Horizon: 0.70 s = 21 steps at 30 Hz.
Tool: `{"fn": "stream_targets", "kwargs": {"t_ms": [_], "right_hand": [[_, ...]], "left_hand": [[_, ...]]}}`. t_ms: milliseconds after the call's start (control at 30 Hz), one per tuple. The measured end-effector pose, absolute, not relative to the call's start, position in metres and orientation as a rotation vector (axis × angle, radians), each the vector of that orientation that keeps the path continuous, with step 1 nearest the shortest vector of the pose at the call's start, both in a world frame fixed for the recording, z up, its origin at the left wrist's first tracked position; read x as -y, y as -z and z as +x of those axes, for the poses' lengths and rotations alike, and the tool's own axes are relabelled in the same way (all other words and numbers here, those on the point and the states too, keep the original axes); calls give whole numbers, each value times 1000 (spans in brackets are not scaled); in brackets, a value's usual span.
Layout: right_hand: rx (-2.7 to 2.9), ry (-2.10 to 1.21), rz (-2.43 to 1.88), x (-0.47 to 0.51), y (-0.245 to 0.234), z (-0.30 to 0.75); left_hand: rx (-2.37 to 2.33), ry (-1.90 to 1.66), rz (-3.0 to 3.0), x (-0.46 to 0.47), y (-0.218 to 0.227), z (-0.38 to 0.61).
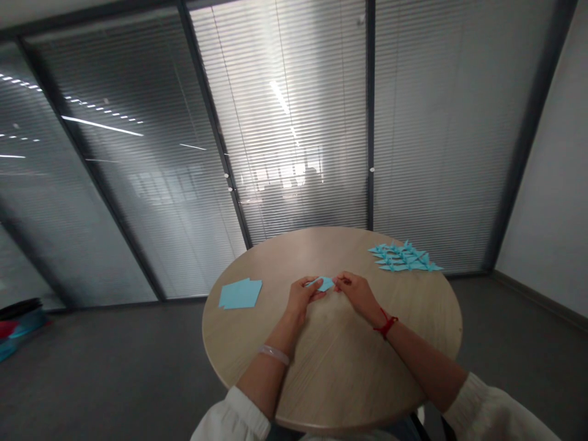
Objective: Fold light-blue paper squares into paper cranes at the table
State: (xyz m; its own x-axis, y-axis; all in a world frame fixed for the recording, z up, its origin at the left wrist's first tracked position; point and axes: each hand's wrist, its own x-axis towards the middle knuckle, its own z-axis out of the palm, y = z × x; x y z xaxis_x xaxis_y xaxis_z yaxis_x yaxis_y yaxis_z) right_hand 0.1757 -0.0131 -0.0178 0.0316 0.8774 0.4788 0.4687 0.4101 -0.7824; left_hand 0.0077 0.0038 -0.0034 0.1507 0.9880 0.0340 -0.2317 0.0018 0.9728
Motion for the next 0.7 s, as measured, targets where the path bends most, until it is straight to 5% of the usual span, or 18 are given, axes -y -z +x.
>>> {"fn": "stream_targets", "kwargs": {"t_ms": [400,700], "right_hand": [[1839,-11,-887,16,20,175],[1911,19,-894,17,19,175]], "left_hand": [[-896,-1174,1143,-3,4,5],[-863,-1128,1210,-2,5,7]]}}
